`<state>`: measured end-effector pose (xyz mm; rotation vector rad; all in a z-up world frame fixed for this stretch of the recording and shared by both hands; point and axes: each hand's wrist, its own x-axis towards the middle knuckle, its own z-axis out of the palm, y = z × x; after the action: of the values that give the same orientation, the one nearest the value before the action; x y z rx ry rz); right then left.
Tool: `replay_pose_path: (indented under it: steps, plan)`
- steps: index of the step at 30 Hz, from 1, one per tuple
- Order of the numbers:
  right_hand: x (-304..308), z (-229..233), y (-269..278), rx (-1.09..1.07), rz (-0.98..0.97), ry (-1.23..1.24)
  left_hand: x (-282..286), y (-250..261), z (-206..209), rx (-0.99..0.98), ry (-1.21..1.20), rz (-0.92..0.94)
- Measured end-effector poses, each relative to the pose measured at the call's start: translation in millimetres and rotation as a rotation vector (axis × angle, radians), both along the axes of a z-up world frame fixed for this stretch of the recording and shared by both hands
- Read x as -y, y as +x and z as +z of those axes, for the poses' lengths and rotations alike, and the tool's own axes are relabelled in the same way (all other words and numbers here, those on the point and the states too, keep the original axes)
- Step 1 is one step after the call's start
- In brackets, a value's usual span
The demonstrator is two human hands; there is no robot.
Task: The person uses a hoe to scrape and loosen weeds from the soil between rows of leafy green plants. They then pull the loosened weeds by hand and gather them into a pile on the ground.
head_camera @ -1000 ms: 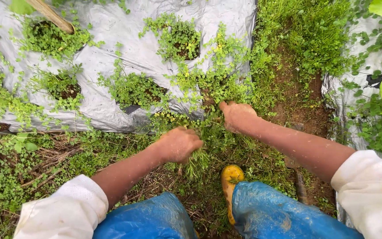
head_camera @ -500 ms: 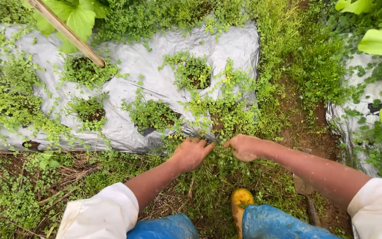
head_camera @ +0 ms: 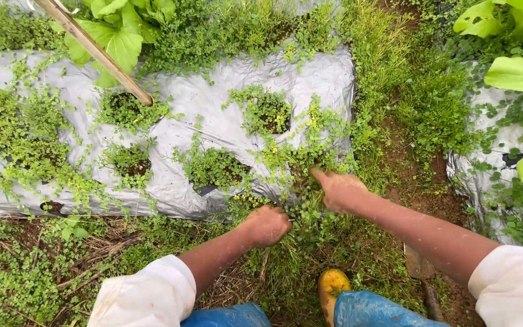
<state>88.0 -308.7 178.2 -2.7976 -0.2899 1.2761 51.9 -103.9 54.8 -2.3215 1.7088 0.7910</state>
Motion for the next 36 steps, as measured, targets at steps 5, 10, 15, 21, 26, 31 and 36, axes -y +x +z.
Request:
replay_pose_path:
  steps: [5, 10, 15, 21, 26, 31, 36]
  plan:
    - [11.8, -39.9, -12.1, 0.088, 0.196, -0.040, 2.4, -4.7, 38.1, -0.114, -0.006, -0.008]
    - [46.5, -120.1, -10.4, 0.200, 0.290, -0.018, 11.0, -18.2, 31.6, -0.259, -0.025, 0.024]
    - [43.5, -91.3, -11.7, 0.055, 0.151, 0.146, 7.4, -12.2, 35.7, -0.228, 0.016, 0.084]
    - [45.7, -91.7, -14.9, 0.200, 0.014, 0.189, 9.3, -1.2, 89.0, 0.035, -0.028, 0.136]
    - [51.6, -89.0, 0.8, 0.353, 0.144, -0.007, 2.8, 3.1, 70.6, 0.233, 0.103, 0.317]
    - [63.6, -145.3, -4.2, 0.578, 0.292, -0.168, -11.9, -1.3, -6.2, 0.390, 0.209, 0.401]
    - [69.5, -141.4, 9.8, 0.375, 0.274, -0.170, -14.4, -2.3, -19.3, 0.438, 0.190, 0.525]
